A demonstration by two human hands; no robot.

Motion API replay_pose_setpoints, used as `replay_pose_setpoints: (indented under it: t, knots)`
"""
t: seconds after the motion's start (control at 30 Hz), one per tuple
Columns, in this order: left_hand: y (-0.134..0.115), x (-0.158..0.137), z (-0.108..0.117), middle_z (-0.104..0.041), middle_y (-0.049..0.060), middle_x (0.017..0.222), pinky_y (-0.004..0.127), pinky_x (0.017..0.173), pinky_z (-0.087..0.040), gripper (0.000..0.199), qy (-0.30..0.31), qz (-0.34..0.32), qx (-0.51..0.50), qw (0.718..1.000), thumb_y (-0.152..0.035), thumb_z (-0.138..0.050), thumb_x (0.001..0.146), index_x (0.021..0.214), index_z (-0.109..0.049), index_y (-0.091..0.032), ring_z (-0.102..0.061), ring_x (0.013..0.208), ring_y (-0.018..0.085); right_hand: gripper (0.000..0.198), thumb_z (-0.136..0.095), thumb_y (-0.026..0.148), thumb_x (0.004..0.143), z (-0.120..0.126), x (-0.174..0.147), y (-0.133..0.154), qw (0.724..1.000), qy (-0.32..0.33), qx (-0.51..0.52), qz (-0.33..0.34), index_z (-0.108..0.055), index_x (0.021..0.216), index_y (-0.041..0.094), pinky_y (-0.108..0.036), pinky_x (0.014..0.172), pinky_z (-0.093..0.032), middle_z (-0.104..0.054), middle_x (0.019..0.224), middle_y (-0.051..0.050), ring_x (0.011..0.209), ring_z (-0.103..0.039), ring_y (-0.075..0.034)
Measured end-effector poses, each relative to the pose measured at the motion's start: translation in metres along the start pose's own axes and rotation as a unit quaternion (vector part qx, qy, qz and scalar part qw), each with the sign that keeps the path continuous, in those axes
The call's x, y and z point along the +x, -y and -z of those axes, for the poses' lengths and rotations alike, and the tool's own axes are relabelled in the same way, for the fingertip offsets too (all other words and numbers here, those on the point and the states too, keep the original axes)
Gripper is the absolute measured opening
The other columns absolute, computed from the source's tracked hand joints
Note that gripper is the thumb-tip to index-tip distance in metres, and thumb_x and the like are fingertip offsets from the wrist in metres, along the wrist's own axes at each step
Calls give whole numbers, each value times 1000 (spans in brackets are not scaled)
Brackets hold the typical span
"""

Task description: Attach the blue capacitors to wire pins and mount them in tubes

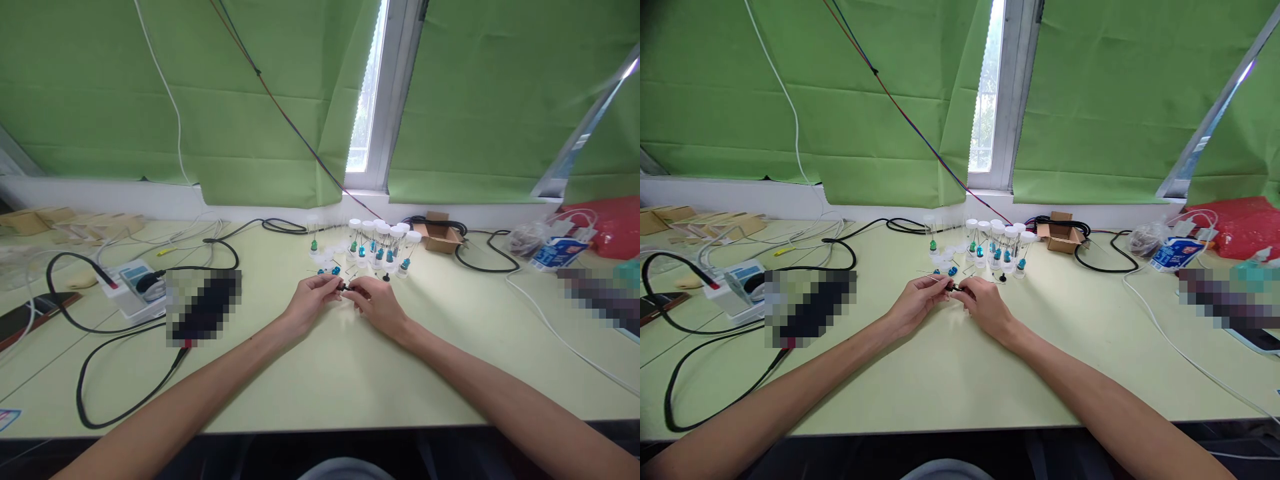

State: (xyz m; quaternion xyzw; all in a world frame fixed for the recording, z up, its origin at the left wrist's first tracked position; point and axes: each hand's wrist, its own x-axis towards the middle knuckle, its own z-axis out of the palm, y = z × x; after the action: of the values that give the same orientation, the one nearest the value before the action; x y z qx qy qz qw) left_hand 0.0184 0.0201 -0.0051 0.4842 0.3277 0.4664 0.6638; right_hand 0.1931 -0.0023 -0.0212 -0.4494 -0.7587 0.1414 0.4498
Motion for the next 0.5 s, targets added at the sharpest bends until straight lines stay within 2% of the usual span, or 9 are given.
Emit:
replay_pose_setpoints:
  t: [0.23, 0.5]
  knots:
    - [-1, 0, -1, -67, 7, 90, 26, 79, -48, 20, 0, 27, -36, 999, -28, -79, 70, 80, -74, -12, -60, 78, 11, 24, -53, 38, 93, 3, 0, 3, 1000, -3, 21, -10, -63, 83, 19, -26, 60, -46, -60, 63, 0, 54, -56, -13]
    - [0, 1, 2, -68, 9, 90, 27, 79, -51, 22, 18, 36, -26, 999, -29, -77, 73, 87, -73, -12, -64, 80, 14, 26, -49, 40, 94, 4, -1, 4, 996, -1, 76, -37, -59, 81, 20, -25, 56, -47, -60, 59, 2, 50, -57, -12]
